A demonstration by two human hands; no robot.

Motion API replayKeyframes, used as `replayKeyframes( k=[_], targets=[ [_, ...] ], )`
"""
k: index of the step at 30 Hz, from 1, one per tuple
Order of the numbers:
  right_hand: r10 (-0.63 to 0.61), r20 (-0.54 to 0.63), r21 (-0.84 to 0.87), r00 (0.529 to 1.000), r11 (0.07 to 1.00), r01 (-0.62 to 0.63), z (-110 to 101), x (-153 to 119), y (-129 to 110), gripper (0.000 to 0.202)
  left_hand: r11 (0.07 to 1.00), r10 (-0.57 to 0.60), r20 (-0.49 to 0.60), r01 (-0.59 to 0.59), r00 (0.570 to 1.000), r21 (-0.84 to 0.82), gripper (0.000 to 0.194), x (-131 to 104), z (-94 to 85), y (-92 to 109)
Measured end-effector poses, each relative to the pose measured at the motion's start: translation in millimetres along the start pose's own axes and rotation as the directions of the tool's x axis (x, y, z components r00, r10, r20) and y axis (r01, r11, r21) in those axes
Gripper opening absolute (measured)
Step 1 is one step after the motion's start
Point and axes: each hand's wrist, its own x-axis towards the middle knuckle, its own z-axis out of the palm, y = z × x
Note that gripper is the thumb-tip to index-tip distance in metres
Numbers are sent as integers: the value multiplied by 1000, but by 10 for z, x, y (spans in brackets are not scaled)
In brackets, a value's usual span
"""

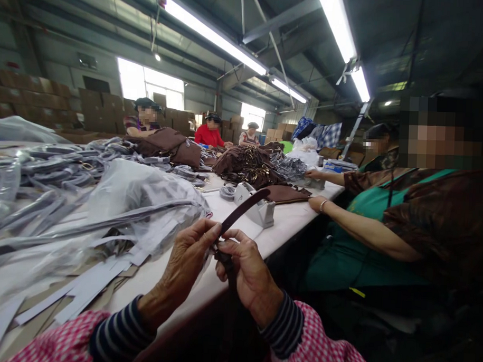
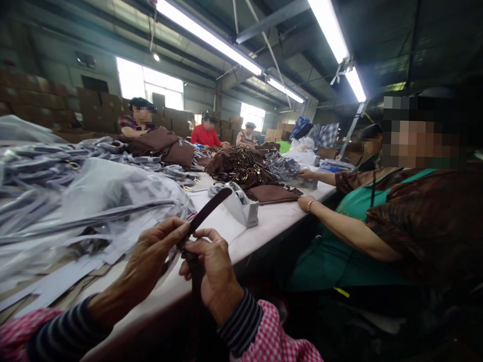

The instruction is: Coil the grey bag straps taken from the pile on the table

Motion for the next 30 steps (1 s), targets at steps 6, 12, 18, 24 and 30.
replayKeyframes(
  k=[6,12,18,24,30],
  targets=[
    [-47,-36,-24,998,999,46,-45,35,-12,39,996,35,29,-38,999,83,31,-9,-3,-2],
    [-122,31,37,992,992,121,-103,89,3,31,970,105,24,-108,994,218,27,9,-26,6],
    [6,199,-13,980,1000,-3,-255,-89,-240,51,992,-52,77,43,996,115,33,60,-54,52],
    [-171,122,-242,978,950,196,-424,-179,-225,35,993,-112,210,102,971,57,28,10,-22,44],
    [-205,315,-487,927,803,343,-369,-133,-324,23,905,28,205,-112,978,411,38,47,-82,290]
  ],
)
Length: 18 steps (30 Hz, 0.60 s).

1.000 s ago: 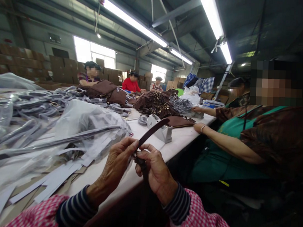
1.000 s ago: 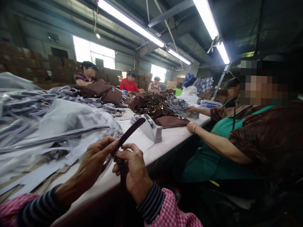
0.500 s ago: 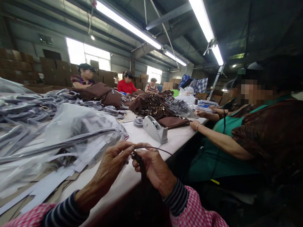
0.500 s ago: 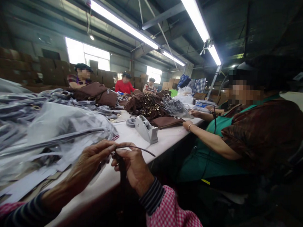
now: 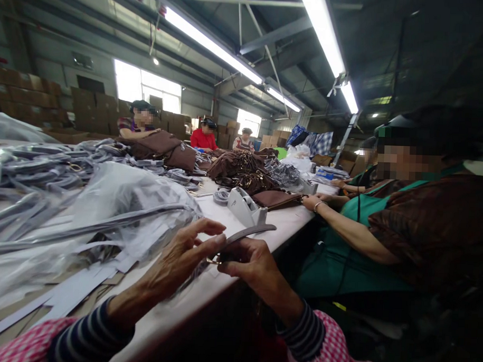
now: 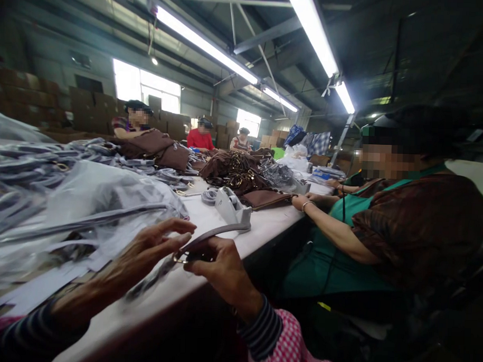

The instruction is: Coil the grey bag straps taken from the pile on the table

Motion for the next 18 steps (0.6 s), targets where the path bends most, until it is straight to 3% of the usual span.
replayKeyframes(
  k=[4,8,12,16,18],
  targets=[
    [0,87,-166,996,986,14,144,20,-37,19,996,57,55,-60,997,63,42,10,-72,158],
    [26,113,-182,993,983,-5,307,-39,-5,17,993,-54,134,68,990,-101,38,23,-43,178],
    [18,36,-244,999,970,-8,346,-112,28,20,929,-206,185,251,961,-272,36,50,-66,132],
    [6,-136,-205,991,978,-34,237,-145,78,30,939,-138,219,198,966,-280,33,63,-159,89],
    [7,-146,-203,989,978,-37,170,-155,93,28,952,-133,270,199,954,-232,35,63,-173,76]
  ],
)
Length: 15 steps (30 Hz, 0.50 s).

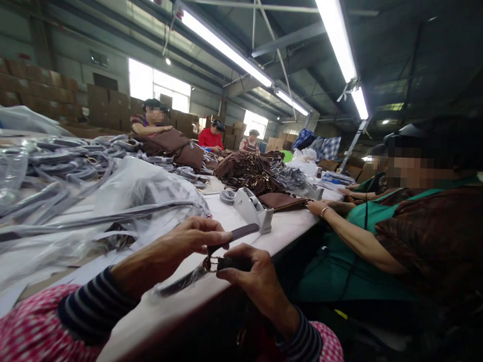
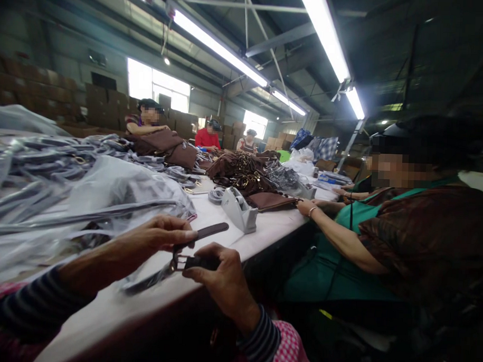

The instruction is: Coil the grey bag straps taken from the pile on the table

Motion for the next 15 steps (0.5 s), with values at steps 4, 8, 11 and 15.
replayKeyframes(
  k=[4,8,11,15],
  targets=[
    [-41,24,45,999,998,40,-100,3,24,27,994,-49,-7,49,999,95,40,26,6,-18],
    [-52,-6,55,999,997,52,-184,14,90,25,992,-111,43,108,993,61,22,73,-83,-62],
    [-54,-11,57,998,997,55,-227,16,161,25,987,-138,28,136,990,80,14,91,-161,-116],
    [-46,-2,64,999,997,46,-226,17,198,25,984,-126,23,123,992,127,13,86,-187,-117]
  ],
)
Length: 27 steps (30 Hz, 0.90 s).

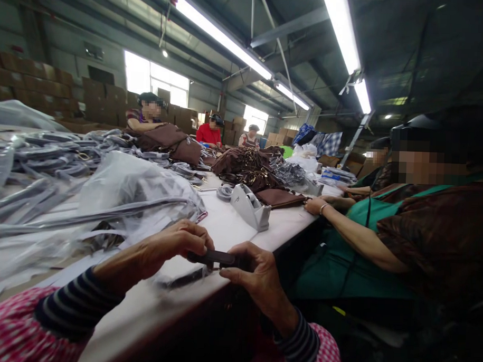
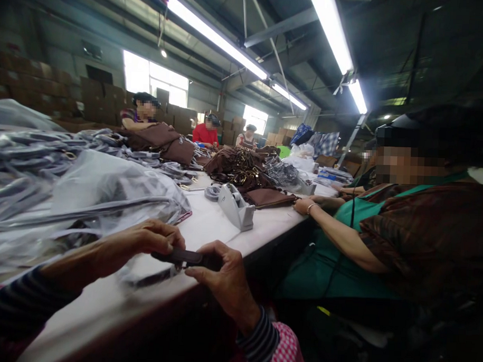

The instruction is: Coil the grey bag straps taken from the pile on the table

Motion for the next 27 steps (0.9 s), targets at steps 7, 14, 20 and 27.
replayKeyframes(
  k=[7,14,20,27],
  targets=[
    [-42,-1,21,999,999,42,85,74,-10,22,991,-71,-14,69,997,-117,10,-18,-34,103],
    [-55,6,57,998,997,55,138,88,56,23,997,-22,-84,15,996,-82,26,-4,-30,38],
    [-95,44,-124,995,987,99,139,54,-2,17,998,-2,2,2,1000,-57,26,-31,-15,40],
    [-93,26,-138,995,986,95,72,30,-8,18,999,-5,-8,6,1000,53,26,-62,14,54]
  ],
)
